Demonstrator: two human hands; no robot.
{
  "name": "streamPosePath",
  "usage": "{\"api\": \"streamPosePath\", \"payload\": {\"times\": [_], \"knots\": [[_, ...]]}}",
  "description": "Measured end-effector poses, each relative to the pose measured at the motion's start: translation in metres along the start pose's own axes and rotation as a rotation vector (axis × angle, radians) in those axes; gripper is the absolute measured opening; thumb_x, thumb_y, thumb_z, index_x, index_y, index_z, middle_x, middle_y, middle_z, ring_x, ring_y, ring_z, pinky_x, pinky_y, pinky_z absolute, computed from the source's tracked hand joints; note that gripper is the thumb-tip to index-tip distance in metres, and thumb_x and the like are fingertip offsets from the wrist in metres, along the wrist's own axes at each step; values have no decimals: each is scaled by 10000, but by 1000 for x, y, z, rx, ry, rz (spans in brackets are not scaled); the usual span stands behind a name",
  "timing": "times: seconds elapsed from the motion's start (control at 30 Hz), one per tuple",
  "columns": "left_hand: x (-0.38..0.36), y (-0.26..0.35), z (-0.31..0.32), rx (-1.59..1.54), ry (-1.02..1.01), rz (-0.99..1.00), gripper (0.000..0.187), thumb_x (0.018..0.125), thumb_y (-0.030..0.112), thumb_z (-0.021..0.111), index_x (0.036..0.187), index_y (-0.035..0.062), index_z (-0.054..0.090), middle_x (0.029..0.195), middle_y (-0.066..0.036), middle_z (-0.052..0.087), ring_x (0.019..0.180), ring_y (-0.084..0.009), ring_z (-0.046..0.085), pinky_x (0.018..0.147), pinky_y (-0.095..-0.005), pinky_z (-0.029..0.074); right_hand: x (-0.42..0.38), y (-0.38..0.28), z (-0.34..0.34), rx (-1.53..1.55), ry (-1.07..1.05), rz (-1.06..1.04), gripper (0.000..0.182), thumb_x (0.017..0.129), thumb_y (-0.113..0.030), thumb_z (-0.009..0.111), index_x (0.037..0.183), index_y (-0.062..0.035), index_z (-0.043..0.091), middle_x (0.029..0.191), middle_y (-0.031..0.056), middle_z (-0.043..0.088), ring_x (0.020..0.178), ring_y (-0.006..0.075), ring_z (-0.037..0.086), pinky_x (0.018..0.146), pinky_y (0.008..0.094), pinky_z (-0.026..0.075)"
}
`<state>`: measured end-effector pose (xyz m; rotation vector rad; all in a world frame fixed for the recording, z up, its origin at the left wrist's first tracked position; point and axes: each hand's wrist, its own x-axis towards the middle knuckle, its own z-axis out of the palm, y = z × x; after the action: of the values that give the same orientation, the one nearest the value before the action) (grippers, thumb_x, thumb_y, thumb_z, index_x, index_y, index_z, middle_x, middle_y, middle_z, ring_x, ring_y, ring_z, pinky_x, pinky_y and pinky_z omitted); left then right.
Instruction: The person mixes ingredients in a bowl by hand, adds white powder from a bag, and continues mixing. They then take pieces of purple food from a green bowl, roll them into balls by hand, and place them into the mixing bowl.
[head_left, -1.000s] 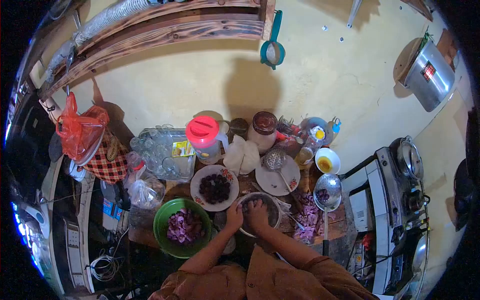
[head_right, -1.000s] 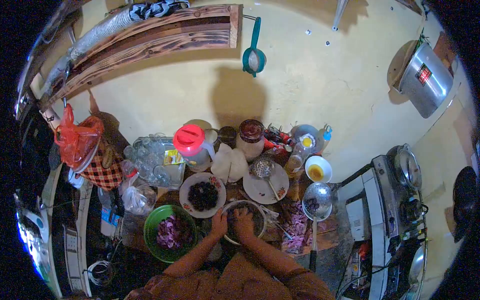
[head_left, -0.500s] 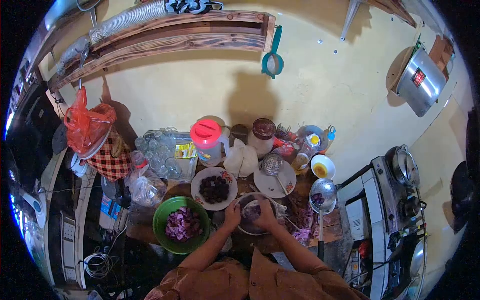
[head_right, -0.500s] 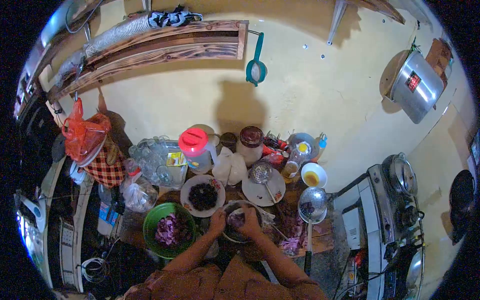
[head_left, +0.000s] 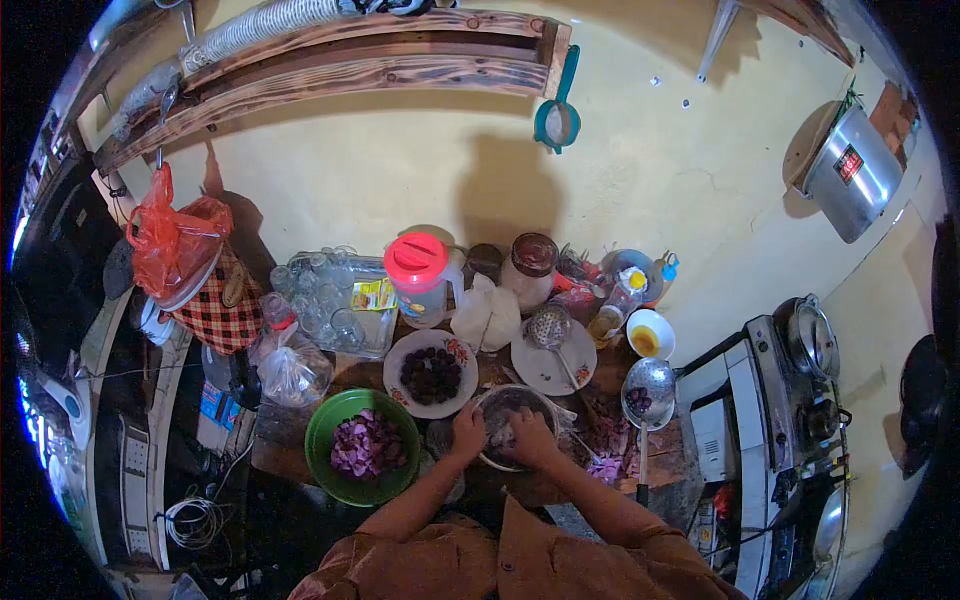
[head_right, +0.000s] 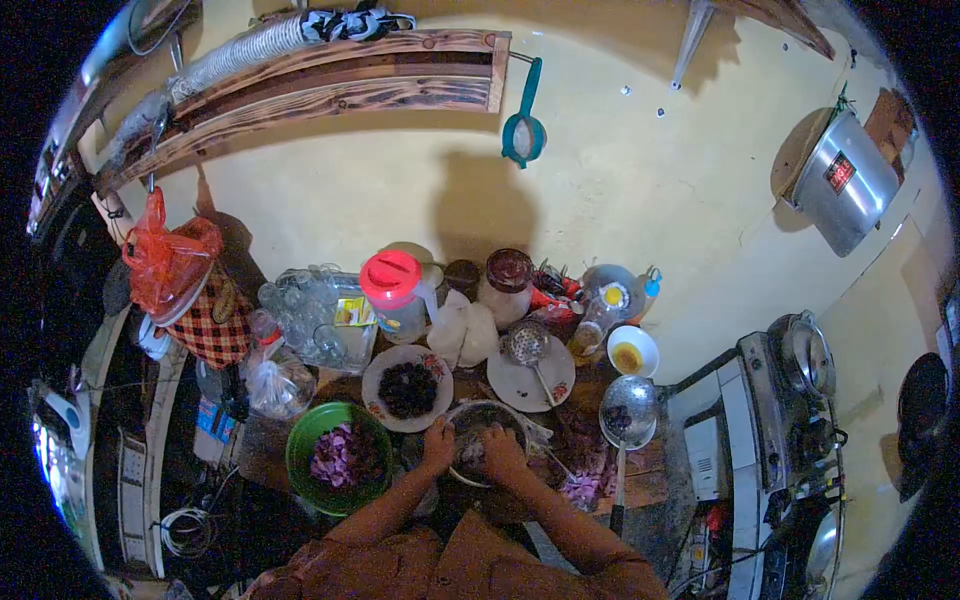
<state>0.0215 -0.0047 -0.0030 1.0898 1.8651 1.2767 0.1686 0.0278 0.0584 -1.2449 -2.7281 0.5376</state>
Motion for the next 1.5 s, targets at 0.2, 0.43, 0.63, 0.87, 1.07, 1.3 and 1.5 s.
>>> {"api": "streamPosePath", "payload": {"times": [0.2,0.43,0.63,0.87,1.07,1.3,1.5], "knots": [[0,-3,1,73,75,64,303,868,132,463,1092,-65,517,911,-268,578,860,-415,558,749,-426,429,18,12,31,-234,-137,148,378,687,-184,634,1008,-22,519,1020,203,532,931,361,551,768,415,481],[10,-5,-6,-2,-43,45,295,857,129,471,1069,-70,523,968,-267,570,945,-417,537,816,-418,424,39,19,32,-160,-118,147,270,708,-120,609,938,-32,499,891,186,572,804,323,601,694,425,500],[22,-21,-8,-6,-103,-12,288,863,132,450,1079,-41,533,1011,-252,567,959,-379,551,830,-392,421,10,4,15,-226,383,6,345,698,-163,633,995,-18,536,934,202,554,830,372,572,744,444,472],[23,-39,1,-76,-85,70,302,909,192,434,1085,-42,510,755,-93,522,659,-151,503,602,-323,411,6,6,-13,55,-361,44,560,656,-216,677,1141,-14,483,1064,211,494,1011,412,466,816,463,430],[16,-12,-12,17,-125,57,244,879,153,433,996,-37,531,877,-227,571,842,-375,557,753,-397,428,28,-10,43,-278,83,-15,560,664,-245,669,1149,-34,484,1079,147,517,972,328,515,758,500,436],[18,-18,-6,-24,-9,78,238,860,131,457,1022,-27,532,849,-227,574,814,-380,564,725,-402,433,49,-18,40,-385,-104,158,311,737,-175,574,1014,-49,509,1006,109,566,918,282,548,680,450,481],[19,-4,-11,-33,-73,38,215,844,115,458,992,-20,535,830,-238,567,797,-392,564,698,-412,433,55,-6,40,-284,-47,139,223,733,-133,569,934,-45,535,855,145,615,796,310,623,617,437,508]]}}
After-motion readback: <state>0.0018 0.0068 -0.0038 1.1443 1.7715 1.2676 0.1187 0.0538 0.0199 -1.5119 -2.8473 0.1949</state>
